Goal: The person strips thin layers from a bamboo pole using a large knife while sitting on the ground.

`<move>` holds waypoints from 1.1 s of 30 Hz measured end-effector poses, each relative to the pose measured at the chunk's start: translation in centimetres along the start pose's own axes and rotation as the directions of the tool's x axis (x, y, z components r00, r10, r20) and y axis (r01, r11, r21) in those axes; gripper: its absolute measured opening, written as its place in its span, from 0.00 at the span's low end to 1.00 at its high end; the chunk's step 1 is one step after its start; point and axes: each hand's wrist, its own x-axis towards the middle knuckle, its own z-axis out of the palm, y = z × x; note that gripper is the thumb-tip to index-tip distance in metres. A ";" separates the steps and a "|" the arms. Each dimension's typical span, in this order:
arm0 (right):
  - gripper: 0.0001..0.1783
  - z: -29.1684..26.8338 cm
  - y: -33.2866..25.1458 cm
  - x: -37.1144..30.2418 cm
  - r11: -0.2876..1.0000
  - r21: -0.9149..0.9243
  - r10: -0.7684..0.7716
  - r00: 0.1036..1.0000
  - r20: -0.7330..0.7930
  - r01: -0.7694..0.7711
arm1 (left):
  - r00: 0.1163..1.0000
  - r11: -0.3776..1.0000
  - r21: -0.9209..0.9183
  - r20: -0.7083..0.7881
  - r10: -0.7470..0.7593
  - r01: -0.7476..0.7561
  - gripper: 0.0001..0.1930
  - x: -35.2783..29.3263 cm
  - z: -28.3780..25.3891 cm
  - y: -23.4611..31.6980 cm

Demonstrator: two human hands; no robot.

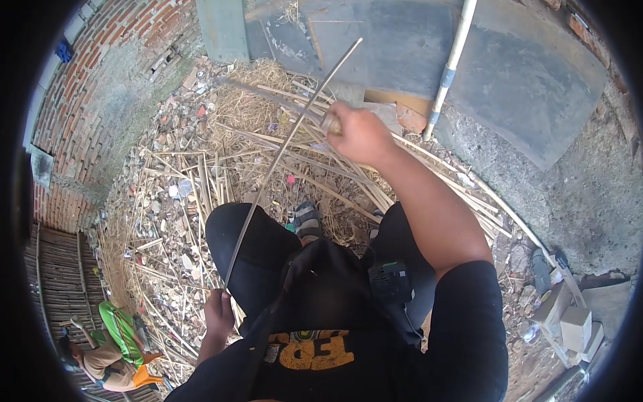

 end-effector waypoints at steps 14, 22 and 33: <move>0.18 5.1 1.4 0.7 0.986 -0.141 -0.046 0.947 0.317 0.095 | 0.996 0.986 0.149 -0.032 0.080 -0.074 0.15 2.3 1.5 0.0; 0.15 6.3 -3.0 -1.1 0.954 -0.121 -0.181 0.848 0.498 0.275 | 0.993 1.000 -0.005 0.114 0.017 -0.016 0.19 2.7 0.3 -1.1; 0.15 6.7 -3.3 -1.5 0.924 -0.144 -0.240 0.829 0.505 0.355 | 0.979 0.993 -0.122 0.203 0.022 0.002 0.23 3.6 -0.6 -1.5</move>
